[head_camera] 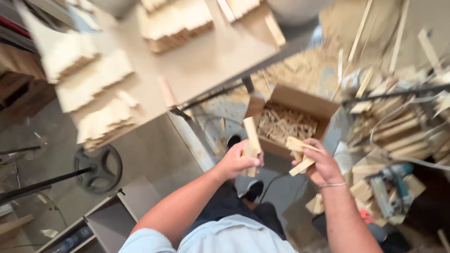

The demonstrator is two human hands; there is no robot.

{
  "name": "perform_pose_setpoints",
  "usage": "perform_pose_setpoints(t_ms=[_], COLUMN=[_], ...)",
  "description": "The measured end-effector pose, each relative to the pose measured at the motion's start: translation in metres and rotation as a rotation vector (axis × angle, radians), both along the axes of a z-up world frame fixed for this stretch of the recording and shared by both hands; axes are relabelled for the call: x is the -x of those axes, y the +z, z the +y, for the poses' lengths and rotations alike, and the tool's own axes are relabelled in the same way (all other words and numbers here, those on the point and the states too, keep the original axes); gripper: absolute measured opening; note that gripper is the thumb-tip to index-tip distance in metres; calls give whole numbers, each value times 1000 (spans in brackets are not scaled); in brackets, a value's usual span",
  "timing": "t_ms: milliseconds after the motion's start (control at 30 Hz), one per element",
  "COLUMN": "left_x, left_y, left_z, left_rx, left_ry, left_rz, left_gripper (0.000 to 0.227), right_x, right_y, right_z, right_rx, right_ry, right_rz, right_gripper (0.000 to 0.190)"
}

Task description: Sort and pack small wooden slats into a cardboard box and organize them on a workbench.

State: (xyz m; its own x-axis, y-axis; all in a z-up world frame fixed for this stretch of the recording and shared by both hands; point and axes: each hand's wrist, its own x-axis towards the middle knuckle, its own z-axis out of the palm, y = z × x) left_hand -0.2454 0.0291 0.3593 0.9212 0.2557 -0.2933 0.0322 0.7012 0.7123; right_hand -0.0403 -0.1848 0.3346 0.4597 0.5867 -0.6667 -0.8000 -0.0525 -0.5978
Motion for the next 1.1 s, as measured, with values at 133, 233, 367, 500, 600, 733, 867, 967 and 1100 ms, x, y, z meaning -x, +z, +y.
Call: perform_pose_setpoints(t_ms=[133,233,367,500,600,733,867,967,1100], left_x=[54,81,111,123,128,132,128,122,113], left_y=[56,74,93,89,99,97,117,121,132], left_z=[24,48,86,146,191,228,255,268,278], left_rx=[21,55,60,34,1,13,38,75,72], left_ry=[134,205,280,341,348,317,319,330,342], left_rz=[34,46,73,96,133,165,263,354,456], left_gripper=[41,38,37,39,39,37,29,26,32], right_x=[28,45,69,88,88,70,45,37,29], right_y=[90,138,169,170,135,93,69,84,105], right_z=[69,132,233,328,381,407,416,418,412], right_rx=[-46,-112,-136,-87,-44,53,265,380,395], right_ry=[97,119,213,271,299,263,233,158,122], right_rz=[-62,-107,-150,-198,-215,-171,-201,-238,-258], right_gripper=[25,31,30,42,39,34,35,42,45])
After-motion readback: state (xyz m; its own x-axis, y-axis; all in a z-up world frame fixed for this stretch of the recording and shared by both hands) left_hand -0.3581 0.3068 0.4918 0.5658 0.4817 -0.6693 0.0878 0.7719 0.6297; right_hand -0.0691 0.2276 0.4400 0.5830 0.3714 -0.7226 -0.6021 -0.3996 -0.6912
